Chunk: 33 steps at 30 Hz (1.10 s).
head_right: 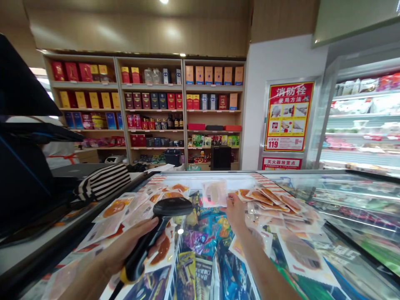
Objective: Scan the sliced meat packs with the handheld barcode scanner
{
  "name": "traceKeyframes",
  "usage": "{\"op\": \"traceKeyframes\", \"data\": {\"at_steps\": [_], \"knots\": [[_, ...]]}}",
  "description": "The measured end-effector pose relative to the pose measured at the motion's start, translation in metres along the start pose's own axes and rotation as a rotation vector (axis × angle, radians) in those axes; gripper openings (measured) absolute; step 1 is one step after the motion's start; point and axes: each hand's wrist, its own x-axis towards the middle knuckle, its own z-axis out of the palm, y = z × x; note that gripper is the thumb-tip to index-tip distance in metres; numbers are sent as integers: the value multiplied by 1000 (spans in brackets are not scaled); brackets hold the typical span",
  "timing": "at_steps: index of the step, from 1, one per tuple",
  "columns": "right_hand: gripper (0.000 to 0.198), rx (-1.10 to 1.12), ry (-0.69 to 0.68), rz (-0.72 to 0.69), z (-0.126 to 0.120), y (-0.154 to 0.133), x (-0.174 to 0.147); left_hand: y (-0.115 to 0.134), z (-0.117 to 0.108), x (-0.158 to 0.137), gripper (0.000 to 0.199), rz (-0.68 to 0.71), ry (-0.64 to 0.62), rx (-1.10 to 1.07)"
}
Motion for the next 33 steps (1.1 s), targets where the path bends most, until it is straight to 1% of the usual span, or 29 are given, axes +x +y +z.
{"op": "traceKeyframes", "data": {"at_steps": [4,6,8,9,11,14,15,16,18,20,22,23,25,26,28,29,31,33], "knots": [[17,-9,-11,1,5,-1,0,-2,-1,2,23,7,-40,9],[19,-60,23,-12,4,-2,2,0,-3,3,24,9,8,26],[23,-164,88,-45,-3,-6,6,2,-7,2,26,16,83,40],[25,-230,139,-75,-9,-9,9,3,-10,1,26,11,116,47],[28,-405,284,-167,-27,-17,16,4,-16,-1,27,-10,166,67],[32,-704,541,-323,-64,-28,29,3,-25,-7,28,-18,220,88],[33,-792,589,-357,-77,-28,33,3,-27,-9,29,-7,222,93],[34,-869,603,-377,-91,-27,38,2,-29,-11,29,3,217,94],[34,-1008,551,-378,-115,-20,45,1,-33,-15,30,20,200,90],[30,-1128,429,-339,-135,-10,48,0,-35,-20,30,25,199,80],[27,-1212,326,-305,-147,-1,46,-2,-38,-24,31,10,230,75],[27,-1238,299,-313,-148,1,45,-3,-39,-26,31,-3,254,78],[27,-1264,299,-400,-141,2,39,-5,-42,-30,32,-23,295,87],[27,-1257,297,-469,-131,0,35,-7,-44,-31,32,-27,307,91],[27,-1187,233,-596,-99,-6,25,-9,-49,-34,33,-26,336,87],[26,-1118,155,-630,-78,-10,17,-10,-51,-35,33,-26,348,82],[27,-986,-28,-579,-29,-18,-5,-12,-56,-38,33,-23,364,72],[26,-882,-274,-558,19,-26,-33,-13,-61,-41,32,-12,369,64]]}}
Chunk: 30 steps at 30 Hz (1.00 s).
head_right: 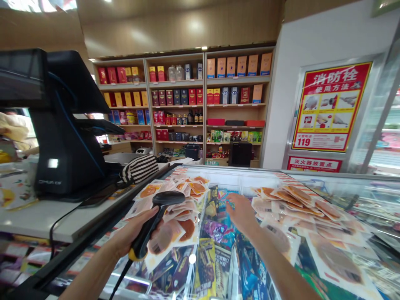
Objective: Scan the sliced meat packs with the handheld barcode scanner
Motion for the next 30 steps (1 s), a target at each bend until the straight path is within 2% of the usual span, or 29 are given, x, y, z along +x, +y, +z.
{"op": "traceKeyframes", "data": {"at_steps": [3,4,6,9,11,13,15,18,22,23,25,28,30], "knots": [[26,152,-216,-169,25,-65,-8,-1,-8,-5,31,15,-9,-19],[27,170,-263,-194,31,-80,-12,-2,-10,-7,31,19,-10,-26],[33,160,-336,-154,39,-98,-19,-3,-12,-10,30,33,-3,-32],[58,101,-409,-43,48,-104,-27,-5,-12,-13,30,46,-3,-49],[80,81,-437,-50,51,-99,-30,-7,-10,-13,29,45,-15,-73],[92,92,-453,-89,51,-93,-32,-8,-8,-13,29,33,-16,-94],[86,132,-469,-159,48,-87,-33,-7,-6,-13,29,22,-20,-97],[67,142,-426,-291,44,-81,-33,-5,-4,-15,30,27,-36,-79],[25,-22,-326,-445,45,-73,-33,-3,-2,-19,30,32,-52,-72],[20,-65,-308,-494,46,-70,-33,-3,-1,-20,30,31,-55,-72],[25,-128,-258,-561,45,-63,-32,-2,0,-21,30,30,-52,-69],[27,-127,-135,-504,37,-47,-28,-1,2,-23,32,18,-37,-65],[26,-66,-41,-364,29,-34,-23,-1,3,-23,33,10,-42,-65]]}}
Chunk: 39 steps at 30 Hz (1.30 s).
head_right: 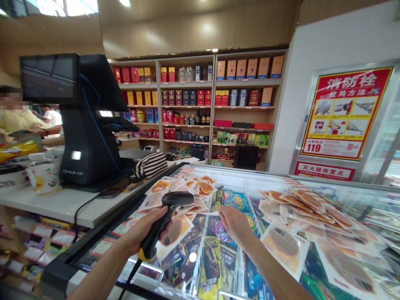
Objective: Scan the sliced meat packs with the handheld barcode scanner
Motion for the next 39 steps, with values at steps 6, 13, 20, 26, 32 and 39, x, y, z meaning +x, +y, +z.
{"op": "traceKeyframes", "data": {"at_steps": [6,13,20,26,32,39], "knots": [[23,178,228,493,-14,36,-1,0,13,1,34,-23,-64,-37],[20,587,320,733,-6,47,0,-1,41,5,31,-36,-199,-33],[20,755,383,749,4,45,0,1,60,12,32,5,-258,32],[27,257,374,719,-10,65,-3,0,61,16,31,22,-246,50],[26,-257,154,417,-47,98,-21,5,42,14,30,-38,-103,27],[18,-106,-240,259,-57,102,-78,9,23,8,32,-47,-31,24]]}}
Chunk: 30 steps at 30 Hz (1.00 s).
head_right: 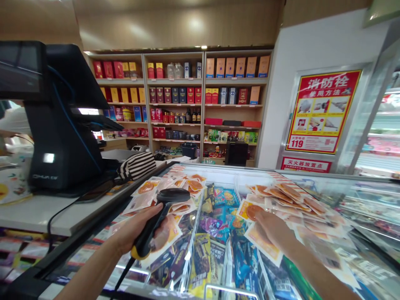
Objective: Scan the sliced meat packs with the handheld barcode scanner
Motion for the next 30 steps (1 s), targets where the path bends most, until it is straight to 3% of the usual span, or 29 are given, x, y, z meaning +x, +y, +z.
{"op": "traceKeyframes", "data": {"at_steps": [5,8,11,16,20,25,27,30], "knots": [[17,-123,-42,87,-17,8,-26,-2,-6,-4,32,12,7,2],[20,-190,30,43,-20,-7,-24,-5,-13,-8,31,33,24,2],[18,-96,161,-93,-11,-54,-7,-5,-20,-14,30,45,42,-24],[35,150,68,-426,15,-168,32,-1,-31,-26,30,52,59,-44],[34,179,36,-531,30,-215,53,0,-36,-32,33,34,73,-27],[30,332,7,-310,35,-196,60,-3,-35,-33,29,56,43,-23],[31,505,-2,-135,34,-177,59,-4,-31,-31,29,54,24,-18],[29,858,-24,242,30,-147,55,-4,-21,-27,31,46,-3,-4]]}}
